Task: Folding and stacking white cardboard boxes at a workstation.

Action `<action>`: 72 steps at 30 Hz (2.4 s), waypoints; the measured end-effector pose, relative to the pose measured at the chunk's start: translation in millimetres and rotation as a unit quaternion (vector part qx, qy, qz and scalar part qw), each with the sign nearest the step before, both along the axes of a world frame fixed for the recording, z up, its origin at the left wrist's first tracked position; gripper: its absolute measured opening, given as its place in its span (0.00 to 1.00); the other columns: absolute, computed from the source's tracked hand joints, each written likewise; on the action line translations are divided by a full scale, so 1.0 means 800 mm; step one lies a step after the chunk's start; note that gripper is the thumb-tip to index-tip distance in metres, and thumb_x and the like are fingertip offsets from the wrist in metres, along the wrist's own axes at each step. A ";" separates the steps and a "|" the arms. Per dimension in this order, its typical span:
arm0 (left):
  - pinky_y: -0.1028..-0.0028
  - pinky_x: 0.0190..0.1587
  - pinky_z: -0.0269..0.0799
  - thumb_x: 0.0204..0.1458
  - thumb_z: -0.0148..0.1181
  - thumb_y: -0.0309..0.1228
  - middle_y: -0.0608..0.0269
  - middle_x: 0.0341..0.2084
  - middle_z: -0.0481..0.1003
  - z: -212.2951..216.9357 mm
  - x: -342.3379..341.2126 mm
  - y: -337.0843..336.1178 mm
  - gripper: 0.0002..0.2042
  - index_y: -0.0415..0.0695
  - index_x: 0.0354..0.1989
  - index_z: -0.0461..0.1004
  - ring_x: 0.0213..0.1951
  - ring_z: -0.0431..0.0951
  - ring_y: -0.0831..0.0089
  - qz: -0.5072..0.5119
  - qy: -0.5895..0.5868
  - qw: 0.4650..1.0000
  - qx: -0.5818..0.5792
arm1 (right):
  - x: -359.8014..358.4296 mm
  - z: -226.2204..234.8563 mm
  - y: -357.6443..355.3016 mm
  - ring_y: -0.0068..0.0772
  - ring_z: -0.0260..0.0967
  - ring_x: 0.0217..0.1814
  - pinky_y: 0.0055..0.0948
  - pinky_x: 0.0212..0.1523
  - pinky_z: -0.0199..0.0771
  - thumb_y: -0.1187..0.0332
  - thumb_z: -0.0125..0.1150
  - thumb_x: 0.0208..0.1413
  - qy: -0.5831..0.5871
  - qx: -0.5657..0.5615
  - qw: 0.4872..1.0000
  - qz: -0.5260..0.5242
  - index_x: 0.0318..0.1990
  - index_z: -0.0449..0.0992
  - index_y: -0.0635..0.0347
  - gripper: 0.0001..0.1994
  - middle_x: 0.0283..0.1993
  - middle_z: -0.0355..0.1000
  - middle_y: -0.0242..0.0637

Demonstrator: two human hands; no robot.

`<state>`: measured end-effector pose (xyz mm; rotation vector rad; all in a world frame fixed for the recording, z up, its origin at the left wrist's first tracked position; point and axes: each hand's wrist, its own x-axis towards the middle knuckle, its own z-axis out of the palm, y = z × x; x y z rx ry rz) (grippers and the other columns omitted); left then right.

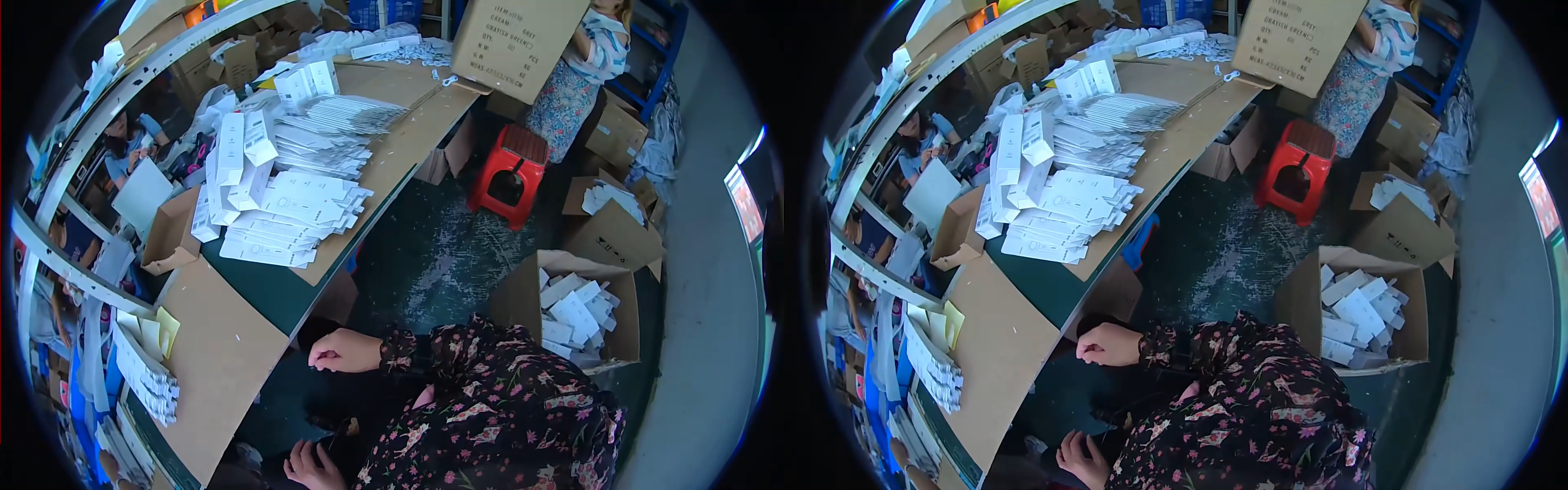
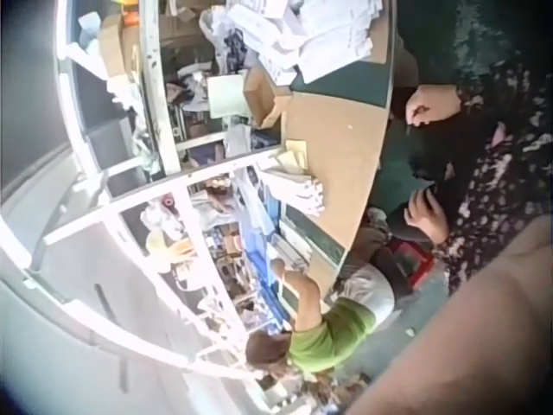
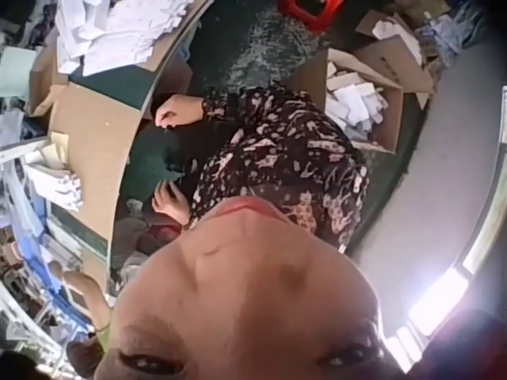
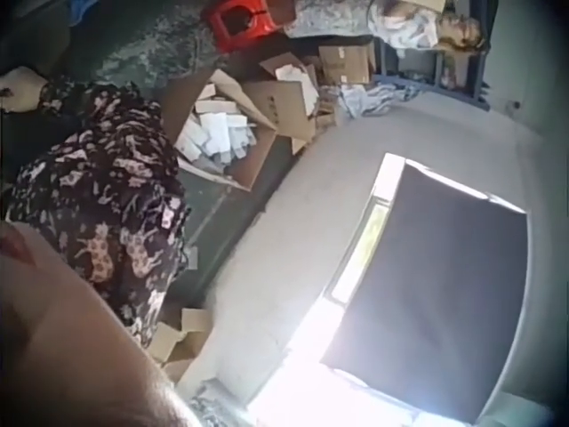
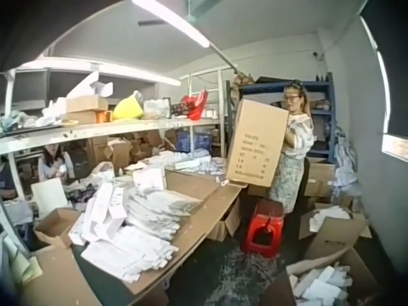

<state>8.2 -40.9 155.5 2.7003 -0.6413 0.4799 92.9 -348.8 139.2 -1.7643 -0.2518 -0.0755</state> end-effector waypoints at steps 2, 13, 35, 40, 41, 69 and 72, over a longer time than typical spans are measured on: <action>0.57 0.57 0.69 0.63 0.65 0.34 0.61 0.46 0.84 -0.003 0.000 -0.001 0.07 0.48 0.44 0.84 0.50 0.83 0.60 -0.008 0.003 1.000 0.002 | -0.001 0.001 -0.006 0.32 0.81 0.34 0.31 0.40 0.80 0.72 0.64 0.62 0.023 0.006 1.000 0.001 0.43 0.83 0.63 0.07 0.35 0.83 0.39; 0.50 0.66 0.65 0.63 0.65 0.34 0.49 0.48 0.83 -0.026 0.016 0.005 0.08 0.45 0.46 0.83 0.51 0.82 0.52 -0.055 0.185 0.974 -0.121 | -0.001 0.000 -0.015 0.31 0.82 0.36 0.31 0.42 0.80 0.72 0.63 0.64 -0.008 -0.020 1.000 0.008 0.47 0.83 0.64 0.08 0.38 0.84 0.40; 0.58 0.52 0.80 0.56 0.70 0.37 0.42 0.44 0.84 -0.233 0.116 0.002 0.18 0.37 0.49 0.83 0.50 0.85 0.48 -0.095 0.474 0.871 0.089 | 0.078 0.024 -0.046 0.43 0.80 0.35 0.39 0.38 0.76 0.63 0.64 0.65 -0.166 -0.061 0.980 -0.089 0.41 0.81 0.60 0.10 0.33 0.81 0.41; 0.48 0.47 0.77 0.57 0.67 0.46 0.41 0.38 0.83 -0.359 0.107 0.000 0.19 0.40 0.44 0.84 0.42 0.84 0.41 -0.239 0.518 0.819 0.055 | 0.127 0.018 -0.035 0.40 0.79 0.31 0.37 0.33 0.74 0.59 0.67 0.65 -0.148 -0.093 0.980 -0.092 0.39 0.82 0.59 0.12 0.30 0.80 0.40; 0.48 0.47 0.77 0.57 0.67 0.46 0.41 0.38 0.83 -0.384 0.107 0.021 0.19 0.40 0.44 0.84 0.42 0.84 0.41 -0.242 0.521 0.817 0.055 | 0.132 0.019 -0.035 0.38 0.79 0.30 0.35 0.33 0.75 0.59 0.67 0.65 -0.140 -0.107 0.979 -0.100 0.38 0.83 0.59 0.12 0.30 0.80 0.39; 0.52 0.49 0.78 0.59 0.65 0.47 0.39 0.40 0.83 -0.334 0.341 -0.144 0.22 0.40 0.51 0.82 0.45 0.84 0.44 -0.407 0.500 0.762 0.062 | 0.154 0.054 -0.028 0.16 0.68 0.20 0.23 0.22 0.64 0.72 0.76 0.58 0.074 -0.114 0.985 -0.104 0.35 0.86 0.62 0.04 0.26 0.75 0.30; 0.52 0.49 0.78 0.59 0.65 0.47 0.39 0.40 0.83 -0.308 0.358 -0.133 0.22 0.41 0.51 0.82 0.45 0.84 0.44 -0.401 0.491 0.769 0.080 | 0.156 0.052 -0.025 0.14 0.68 0.22 0.21 0.24 0.64 0.73 0.75 0.59 0.081 -0.095 0.986 -0.114 0.35 0.86 0.62 0.03 0.26 0.75 0.29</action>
